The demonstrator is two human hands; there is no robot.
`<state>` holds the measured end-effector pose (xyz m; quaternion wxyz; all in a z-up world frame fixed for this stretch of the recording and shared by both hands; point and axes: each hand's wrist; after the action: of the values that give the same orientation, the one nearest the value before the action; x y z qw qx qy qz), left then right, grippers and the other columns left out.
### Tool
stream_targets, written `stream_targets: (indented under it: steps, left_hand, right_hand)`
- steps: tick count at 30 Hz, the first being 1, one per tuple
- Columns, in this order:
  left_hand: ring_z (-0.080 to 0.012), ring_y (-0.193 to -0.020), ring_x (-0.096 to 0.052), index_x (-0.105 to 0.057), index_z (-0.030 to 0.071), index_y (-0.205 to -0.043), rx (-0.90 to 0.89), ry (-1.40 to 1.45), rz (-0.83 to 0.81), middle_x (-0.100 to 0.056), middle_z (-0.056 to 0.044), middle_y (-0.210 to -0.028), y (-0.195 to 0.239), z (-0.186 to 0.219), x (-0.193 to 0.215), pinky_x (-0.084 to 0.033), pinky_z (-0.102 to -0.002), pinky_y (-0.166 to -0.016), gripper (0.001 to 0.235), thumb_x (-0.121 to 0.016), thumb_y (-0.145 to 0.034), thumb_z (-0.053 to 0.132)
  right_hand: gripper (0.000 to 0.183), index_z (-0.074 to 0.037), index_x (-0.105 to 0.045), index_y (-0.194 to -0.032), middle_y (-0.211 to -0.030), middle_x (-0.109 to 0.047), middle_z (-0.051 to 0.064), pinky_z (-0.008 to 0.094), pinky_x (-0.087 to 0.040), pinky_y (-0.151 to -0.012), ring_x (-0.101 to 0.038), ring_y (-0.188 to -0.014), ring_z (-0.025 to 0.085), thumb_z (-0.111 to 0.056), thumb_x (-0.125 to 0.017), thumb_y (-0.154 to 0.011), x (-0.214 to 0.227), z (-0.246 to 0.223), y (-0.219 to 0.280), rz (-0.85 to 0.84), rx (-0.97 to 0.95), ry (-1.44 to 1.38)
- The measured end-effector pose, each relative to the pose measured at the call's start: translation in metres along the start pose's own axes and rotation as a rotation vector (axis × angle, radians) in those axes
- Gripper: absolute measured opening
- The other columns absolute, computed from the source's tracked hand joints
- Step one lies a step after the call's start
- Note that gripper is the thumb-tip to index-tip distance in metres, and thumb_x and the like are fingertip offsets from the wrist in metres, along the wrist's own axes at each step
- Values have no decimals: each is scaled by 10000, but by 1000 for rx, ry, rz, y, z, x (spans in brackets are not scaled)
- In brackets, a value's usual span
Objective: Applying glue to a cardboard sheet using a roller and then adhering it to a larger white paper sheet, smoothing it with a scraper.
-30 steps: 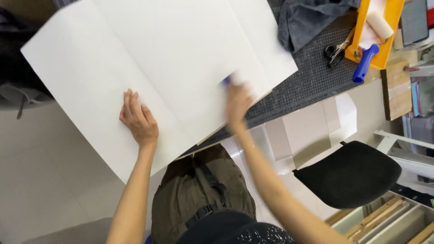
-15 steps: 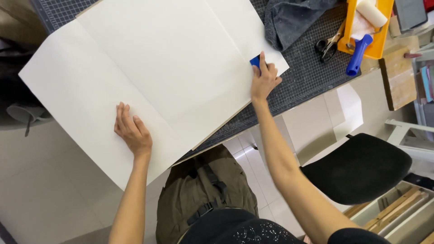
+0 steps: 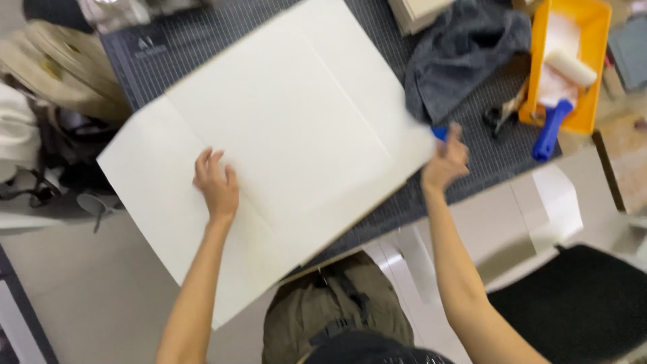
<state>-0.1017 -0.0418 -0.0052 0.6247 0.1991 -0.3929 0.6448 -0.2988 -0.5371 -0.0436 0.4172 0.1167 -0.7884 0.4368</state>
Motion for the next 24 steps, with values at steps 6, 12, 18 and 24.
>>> stream_targets:
  steps: [6, 12, 18, 24]
  left_hand:
    - [-329, -1255, -453, -587, 124, -1208, -126, -136, -208, -407, -76, -1348, -195, -3, -64, -347, -594, -979, 385, -770, -923, 307]
    - [-371, -1265, -477, -513, 65, -1239, 61, -272, -542, -522, -185, -1310, -258, 32, -48, -252, -659, -1042, 828, -797, -762, 678]
    - [-306, -925, -713, -742, 197, -1084, 78, -135, -892, -753, -56, -970, -266, 50, -12, -507, -495, -839, 451, -851, -649, 242]
    - [-208, -942, -612, -659, 75, -1117, -291, -77, -869, -695, -86, -1052, -265, 177, 180, -463, -351, -816, 279, -701, -844, 39]
  right_hand:
    - [474, -261, -525, -1514, -1424, -349, 116, 612, -341, -811, -384, -1193, 415, -365, -616, -1061, 60, 32, -32, -156, -78, 221]
    - [386, -144, -606, -1427, -1392, -415, 141, 457, -279, -960, -418, -1205, 347, -240, -625, -1053, 78, 39, 2, -170, 78, 13]
    - [290, -178, -622, -1358, -1373, -393, 47, 400, -281, -931, -425, -1188, 258, -198, -584, -1071, 74, 9, 13, -235, -49, -148]
    - [302, -14, -606, -1342, -1315, -454, 201, 465, -360, -1080, -448, -1251, 346, -128, -543, -1070, 92, -75, -5, -208, -53, -497]
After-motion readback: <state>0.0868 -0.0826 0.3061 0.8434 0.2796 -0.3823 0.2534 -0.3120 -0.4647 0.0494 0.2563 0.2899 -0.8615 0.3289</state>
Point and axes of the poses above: each hand's wrist, its own y-axis away from the middle knuckle, its own x-axis out of the back of the hand, z = x × y
